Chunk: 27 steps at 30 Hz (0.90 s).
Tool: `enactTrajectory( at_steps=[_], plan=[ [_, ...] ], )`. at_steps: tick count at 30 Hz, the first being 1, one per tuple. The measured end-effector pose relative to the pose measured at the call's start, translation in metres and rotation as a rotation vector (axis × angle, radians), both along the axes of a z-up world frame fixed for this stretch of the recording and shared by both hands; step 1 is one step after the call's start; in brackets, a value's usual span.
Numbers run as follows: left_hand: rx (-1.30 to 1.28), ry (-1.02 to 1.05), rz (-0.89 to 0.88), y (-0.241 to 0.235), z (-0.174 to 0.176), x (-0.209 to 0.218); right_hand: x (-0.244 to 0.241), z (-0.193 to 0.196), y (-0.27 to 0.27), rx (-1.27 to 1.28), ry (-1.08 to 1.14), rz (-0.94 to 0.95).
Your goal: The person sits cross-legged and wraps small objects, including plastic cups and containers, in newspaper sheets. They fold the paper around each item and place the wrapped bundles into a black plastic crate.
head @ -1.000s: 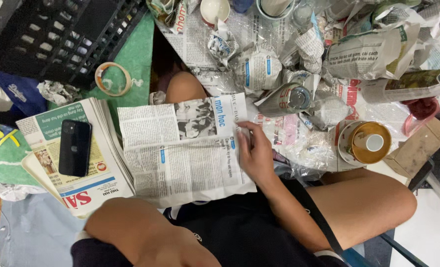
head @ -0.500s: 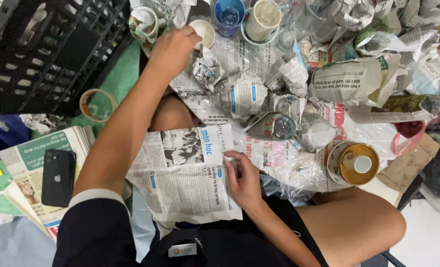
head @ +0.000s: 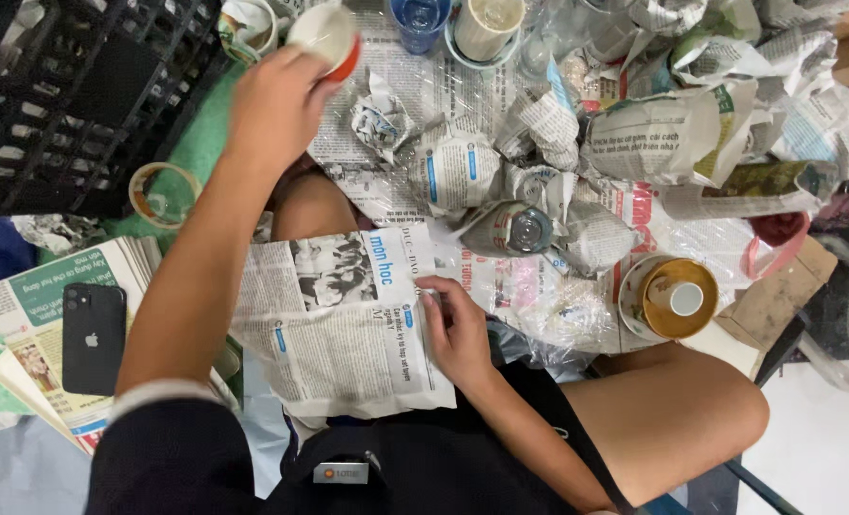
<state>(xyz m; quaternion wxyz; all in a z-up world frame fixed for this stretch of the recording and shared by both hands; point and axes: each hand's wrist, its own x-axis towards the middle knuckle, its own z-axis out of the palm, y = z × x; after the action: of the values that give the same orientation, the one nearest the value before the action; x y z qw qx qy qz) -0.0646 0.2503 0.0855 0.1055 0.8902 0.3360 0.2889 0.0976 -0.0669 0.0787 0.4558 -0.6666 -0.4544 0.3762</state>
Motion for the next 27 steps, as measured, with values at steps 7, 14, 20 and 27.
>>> enactTrajectory(
  at_steps=[7, 14, 20, 27],
  plan=[
    [-0.009, -0.275, 0.059, -0.202, 0.056, -0.074, -0.011, -0.011, -0.005, 0.15, 0.161, -0.011],
    [0.142, -0.045, 0.011, -0.303, 0.022, -0.087, -0.017, -0.02, -0.006, 0.182, 0.296, 0.0],
    [0.129, -0.016, 0.086, -0.301, 0.011, -0.096, -0.017, 0.002, -0.009, 0.296, 0.07, 0.08],
    [0.077, -0.073, 0.006, -0.293, 0.004, -0.096, -0.012, 0.047, -0.006, 0.402, -0.455, 0.61]
  ],
)
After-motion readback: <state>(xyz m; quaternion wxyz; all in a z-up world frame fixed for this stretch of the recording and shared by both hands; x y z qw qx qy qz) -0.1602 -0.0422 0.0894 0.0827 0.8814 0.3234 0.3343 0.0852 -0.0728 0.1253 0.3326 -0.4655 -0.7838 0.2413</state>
